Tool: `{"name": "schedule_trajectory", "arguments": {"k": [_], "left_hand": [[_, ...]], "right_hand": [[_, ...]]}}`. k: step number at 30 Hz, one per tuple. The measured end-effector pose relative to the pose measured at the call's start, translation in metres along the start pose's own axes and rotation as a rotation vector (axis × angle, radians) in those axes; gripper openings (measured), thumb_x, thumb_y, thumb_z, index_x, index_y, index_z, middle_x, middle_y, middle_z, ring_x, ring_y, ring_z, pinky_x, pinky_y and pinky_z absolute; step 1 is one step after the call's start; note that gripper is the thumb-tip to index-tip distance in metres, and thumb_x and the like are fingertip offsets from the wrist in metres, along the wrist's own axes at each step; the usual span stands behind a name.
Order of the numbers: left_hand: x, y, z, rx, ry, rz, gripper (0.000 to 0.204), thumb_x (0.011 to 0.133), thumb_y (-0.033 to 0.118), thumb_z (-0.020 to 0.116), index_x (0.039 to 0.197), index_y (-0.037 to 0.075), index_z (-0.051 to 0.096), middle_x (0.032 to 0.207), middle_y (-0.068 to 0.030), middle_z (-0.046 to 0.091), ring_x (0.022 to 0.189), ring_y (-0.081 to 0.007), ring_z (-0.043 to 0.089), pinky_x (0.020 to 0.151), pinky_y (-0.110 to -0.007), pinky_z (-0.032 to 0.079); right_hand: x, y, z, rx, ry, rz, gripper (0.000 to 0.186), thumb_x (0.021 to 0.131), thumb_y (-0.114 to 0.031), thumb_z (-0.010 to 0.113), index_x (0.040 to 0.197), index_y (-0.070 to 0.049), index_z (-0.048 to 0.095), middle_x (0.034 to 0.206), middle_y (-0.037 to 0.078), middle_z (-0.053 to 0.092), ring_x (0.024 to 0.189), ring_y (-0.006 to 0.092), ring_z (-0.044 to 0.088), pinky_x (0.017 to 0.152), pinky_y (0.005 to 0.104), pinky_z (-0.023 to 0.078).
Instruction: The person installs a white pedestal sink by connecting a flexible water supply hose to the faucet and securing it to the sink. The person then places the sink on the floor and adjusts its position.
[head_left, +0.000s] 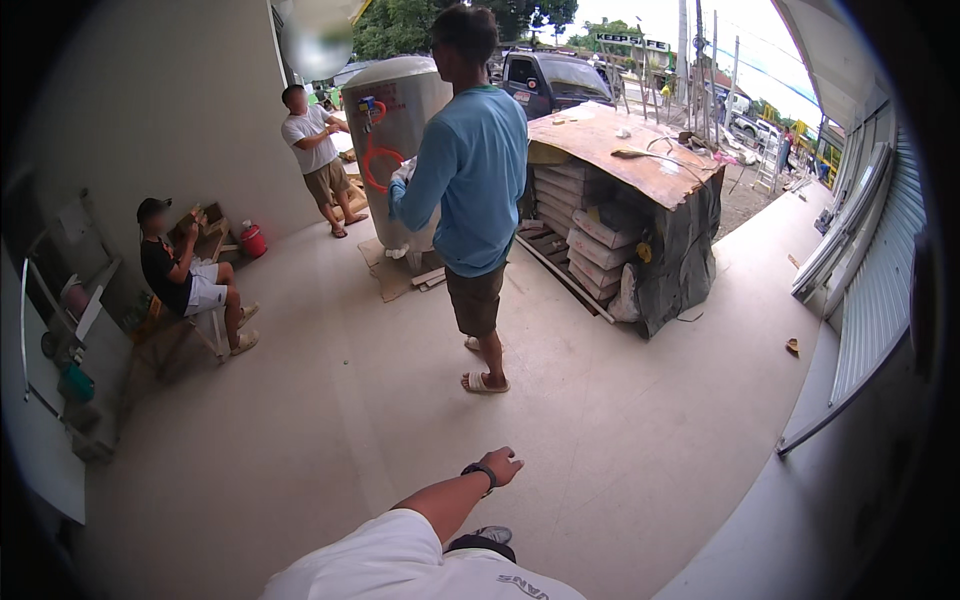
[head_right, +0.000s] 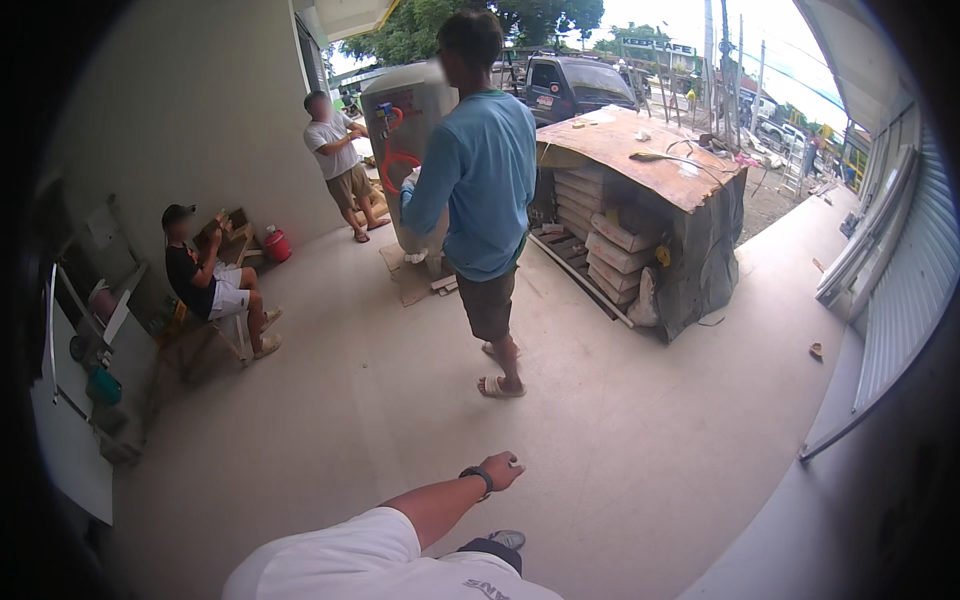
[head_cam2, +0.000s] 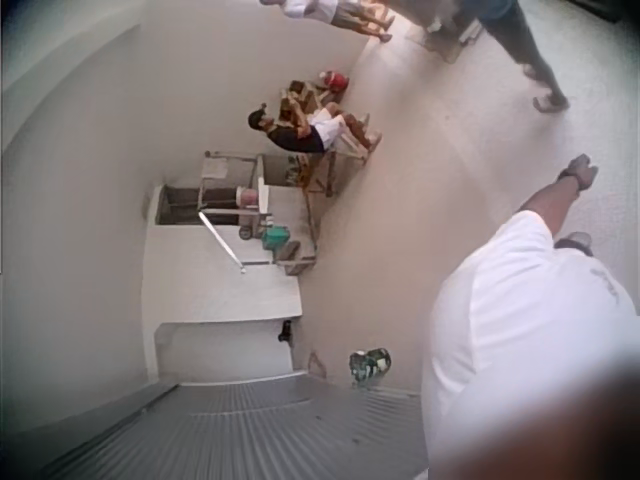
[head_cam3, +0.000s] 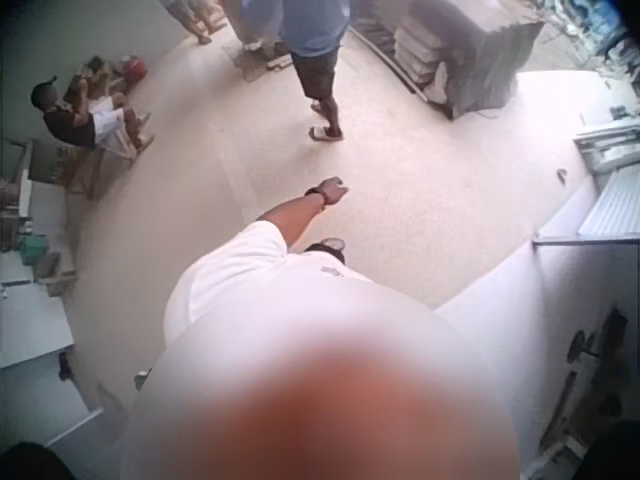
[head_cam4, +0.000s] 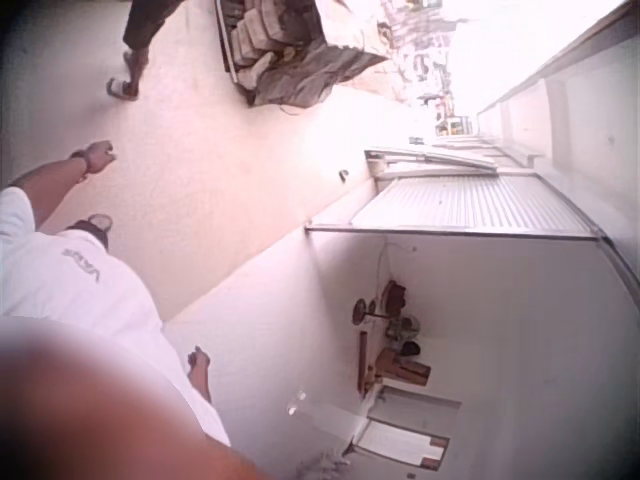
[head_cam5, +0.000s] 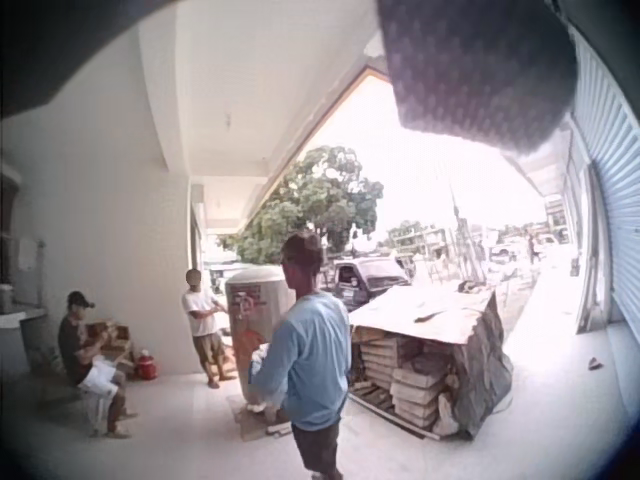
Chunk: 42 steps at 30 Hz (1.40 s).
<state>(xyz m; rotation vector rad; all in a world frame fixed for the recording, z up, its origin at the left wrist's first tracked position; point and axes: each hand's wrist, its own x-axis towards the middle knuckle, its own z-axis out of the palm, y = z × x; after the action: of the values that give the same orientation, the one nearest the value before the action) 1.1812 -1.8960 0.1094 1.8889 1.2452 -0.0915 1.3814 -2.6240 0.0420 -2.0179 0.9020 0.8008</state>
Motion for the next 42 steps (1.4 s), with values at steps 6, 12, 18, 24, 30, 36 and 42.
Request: {"name": "schedule_trajectory", "arguments": {"k": [6, 12, 18, 24, 30, 36, 42], "left_hand": [[-0.242, -0.23, 0.002, 0.232, -0.038, -0.806, 0.059, 0.094, 0.044, 0.057, 0.132, 0.001, 0.066, 0.141, -0.0227, 0.062, 0.131, -0.0395, 0.059, 0.11, -0.048, 0.048], [-0.398, -0.301, 0.049, 0.076, -0.045, -1.01, 0.072, 0.092, 0.056, 0.061, 0.132, -0.003, 0.066, 0.14, -0.0265, 0.061, 0.13, -0.0408, 0.06, 0.11, -0.048, 0.047], [-0.348, -0.338, 0.037, -0.094, 0.146, -0.816, 0.067, 0.095, 0.054, 0.063, 0.137, 0.002, 0.063, 0.137, -0.0219, 0.065, 0.129, -0.0365, 0.061, 0.111, -0.044, 0.047], [-0.28, -0.352, -0.048, -0.364, 0.326, -0.634, 0.067, 0.093, 0.054, 0.068, 0.135, 0.003, 0.062, 0.133, -0.0196, 0.068, 0.126, -0.0331, 0.063, 0.109, -0.041, 0.048], [-0.285, -0.444, -0.099, -0.325, 0.39, -0.744, 0.061, 0.096, 0.051, 0.064, 0.13, 0.001, 0.066, 0.13, -0.0194, 0.07, 0.121, -0.0342, 0.066, 0.108, -0.041, 0.049], [-0.312, -0.538, -0.064, -0.222, 0.159, -0.93, 0.055, 0.1, 0.047, 0.057, 0.122, -0.002, 0.071, 0.131, -0.0203, 0.069, 0.126, -0.0356, 0.063, 0.11, -0.042, 0.047], [-0.307, -0.539, 0.005, -0.668, 0.238, -0.944, 0.049, 0.097, 0.039, 0.061, 0.118, -0.004, 0.07, 0.108, -0.02, 0.073, 0.099, -0.0334, 0.067, 0.085, -0.052, 0.053]], "right_hand": [[0.064, -0.06, -0.043, 0.13, -0.05, -0.432, 0.026, 0.099, -0.033, 0.065, 0.105, -0.008, 0.067, 0.087, 0.009, 0.063, 0.071, 0.0254, 0.066, 0.05, 0.037, 0.05], [0.047, -0.04, 0.059, -0.364, -0.355, -0.165, 0.028, 0.096, -0.033, 0.069, 0.106, -0.006, 0.067, 0.082, 0.01, 0.065, 0.067, 0.0248, 0.067, 0.05, 0.0376, 0.051], [-0.026, -0.064, 0.188, -0.632, -0.51, -0.233, 0.029, 0.095, -0.033, 0.07, 0.106, -0.006, 0.067, 0.083, 0.01, 0.066, 0.066, 0.0247, 0.067, 0.05, 0.0379, 0.051], [-0.083, -0.088, 0.272, -0.714, -0.513, -0.347, 0.03, 0.095, -0.033, 0.07, 0.106, -0.005, 0.067, 0.084, 0.01, 0.066, 0.065, 0.0246, 0.067, 0.05, 0.0381, 0.051], [-0.149, -0.122, 0.344, -0.698, -0.513, -0.565, 0.034, 0.094, -0.033, 0.072, 0.111, -0.004, 0.067, 0.086, 0.009, 0.067, 0.064, 0.0234, 0.067, 0.049, 0.0374, 0.051], [-0.189, -0.137, 0.37, -0.8, -0.507, -0.665, 0.036, 0.092, -0.028, 0.073, 0.116, -0.002, 0.07, 0.083, 0.01, 0.069, 0.064, 0.0222, 0.067, 0.047, 0.0345, 0.05], [-0.137, -0.092, 0.306, -0.841, -0.487, -0.618, 0.025, 0.095, -0.031, 0.07, 0.1, -0.007, 0.07, 0.077, 0.009, 0.067, 0.063, 0.025, 0.064, 0.052, 0.0406, 0.051]]}}
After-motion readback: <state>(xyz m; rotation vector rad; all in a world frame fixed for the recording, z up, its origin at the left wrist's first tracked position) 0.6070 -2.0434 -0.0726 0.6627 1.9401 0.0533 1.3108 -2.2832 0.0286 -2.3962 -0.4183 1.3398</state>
